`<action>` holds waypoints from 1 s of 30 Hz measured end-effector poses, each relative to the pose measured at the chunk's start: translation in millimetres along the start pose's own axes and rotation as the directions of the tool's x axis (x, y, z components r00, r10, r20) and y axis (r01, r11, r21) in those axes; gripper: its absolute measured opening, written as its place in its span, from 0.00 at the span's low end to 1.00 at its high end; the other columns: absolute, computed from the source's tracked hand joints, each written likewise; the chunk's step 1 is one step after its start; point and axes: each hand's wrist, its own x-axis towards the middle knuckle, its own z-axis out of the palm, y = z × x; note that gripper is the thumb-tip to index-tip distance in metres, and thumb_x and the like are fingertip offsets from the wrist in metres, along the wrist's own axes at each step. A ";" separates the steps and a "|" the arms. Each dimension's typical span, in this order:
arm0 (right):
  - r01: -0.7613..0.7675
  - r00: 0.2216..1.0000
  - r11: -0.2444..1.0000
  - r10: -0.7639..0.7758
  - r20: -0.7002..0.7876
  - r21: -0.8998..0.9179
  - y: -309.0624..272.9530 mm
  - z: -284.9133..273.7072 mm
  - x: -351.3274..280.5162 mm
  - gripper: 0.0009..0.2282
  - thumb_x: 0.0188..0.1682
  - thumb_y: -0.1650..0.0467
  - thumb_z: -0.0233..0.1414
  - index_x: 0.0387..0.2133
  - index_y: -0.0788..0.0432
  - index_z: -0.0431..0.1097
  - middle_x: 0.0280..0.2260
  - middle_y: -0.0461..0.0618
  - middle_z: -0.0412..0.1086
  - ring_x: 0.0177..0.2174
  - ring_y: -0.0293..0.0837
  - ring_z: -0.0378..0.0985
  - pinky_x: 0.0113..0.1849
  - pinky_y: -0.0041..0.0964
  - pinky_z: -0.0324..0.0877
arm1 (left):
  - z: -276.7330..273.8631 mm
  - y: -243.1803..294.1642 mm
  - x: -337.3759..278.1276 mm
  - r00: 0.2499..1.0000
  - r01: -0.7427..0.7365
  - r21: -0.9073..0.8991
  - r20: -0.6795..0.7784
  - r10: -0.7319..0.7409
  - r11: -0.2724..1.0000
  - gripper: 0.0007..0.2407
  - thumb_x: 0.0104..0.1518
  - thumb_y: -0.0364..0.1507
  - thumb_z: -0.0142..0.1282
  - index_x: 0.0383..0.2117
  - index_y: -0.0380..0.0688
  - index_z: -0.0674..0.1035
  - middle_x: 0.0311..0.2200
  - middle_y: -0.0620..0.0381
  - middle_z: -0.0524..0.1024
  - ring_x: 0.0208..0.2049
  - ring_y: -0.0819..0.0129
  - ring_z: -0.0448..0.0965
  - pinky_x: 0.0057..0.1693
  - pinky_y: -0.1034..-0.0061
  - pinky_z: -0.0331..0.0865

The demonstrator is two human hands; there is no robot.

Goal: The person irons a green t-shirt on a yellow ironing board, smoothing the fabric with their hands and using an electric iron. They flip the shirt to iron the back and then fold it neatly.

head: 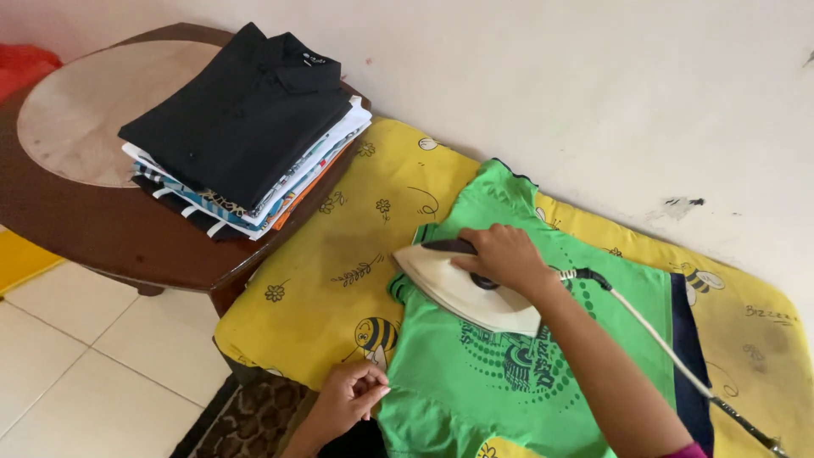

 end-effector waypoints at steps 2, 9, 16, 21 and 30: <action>-0.064 0.996 0.996 0.059 -0.073 -0.068 -2.1 2.4 8.9 0.21 0.52 0.50 0.50 0.44 0.52 0.72 0.22 0.53 0.73 0.25 0.58 0.78 0.24 0.55 0.73 | 1.2 1.6 -0.3 0.999 0.038 0.018 0.009 -0.038 0.999 0.03 0.56 0.22 0.65 0.27 0.42 0.82 0.10 0.59 0.73 0.10 0.75 0.75 0.23 0.80 0.70; -0.316 0.947 0.941 0.305 0.096 0.121 -1.7 -15.3 -25.0 0.17 0.49 0.54 0.53 0.43 0.50 0.72 0.36 0.60 0.75 0.40 0.66 0.77 0.37 0.61 0.71 | 3.6 2.4 -4.8 0.998 0.058 0.013 -0.036 -0.058 0.998 0.02 0.55 0.23 0.65 0.28 0.42 0.82 0.15 0.57 0.77 0.11 0.74 0.76 0.23 0.79 0.71; -0.334 0.929 0.940 0.318 0.187 0.064 17.3 -19.5 -144.9 0.16 0.49 0.50 0.51 0.39 0.44 0.70 0.27 0.54 0.78 0.32 0.59 0.81 0.34 0.54 0.71 | 1.4 37.9 -2.9 0.996 0.090 0.255 -0.048 -0.080 0.963 0.02 0.57 0.29 0.63 0.30 0.48 0.82 0.26 0.62 0.82 0.25 0.72 0.78 0.35 0.73 0.72; -0.340 0.928 0.940 0.341 0.151 -0.034 23.2 -3.2 -160.2 0.20 0.45 0.45 0.49 0.43 0.38 0.71 0.26 0.52 0.77 0.34 0.58 0.82 0.38 0.53 0.74 | 8.8 60.1 60.2 0.862 -0.186 0.636 -0.261 0.435 0.749 0.05 0.63 0.33 0.56 0.38 0.47 0.80 0.24 0.56 0.78 0.22 0.64 0.78 0.30 0.68 0.72; -0.430 0.892 0.903 0.425 0.151 0.000 21.8 -3.7 -130.6 0.21 0.44 0.46 0.51 0.46 0.38 0.71 0.33 0.55 0.79 0.42 0.60 0.82 0.47 0.55 0.77 | 8.8 27.6 122.9 0.850 0.011 0.830 -0.301 0.431 0.558 0.05 0.55 0.27 0.63 0.35 0.45 0.82 0.27 0.56 0.78 0.28 0.60 0.82 0.35 0.68 0.77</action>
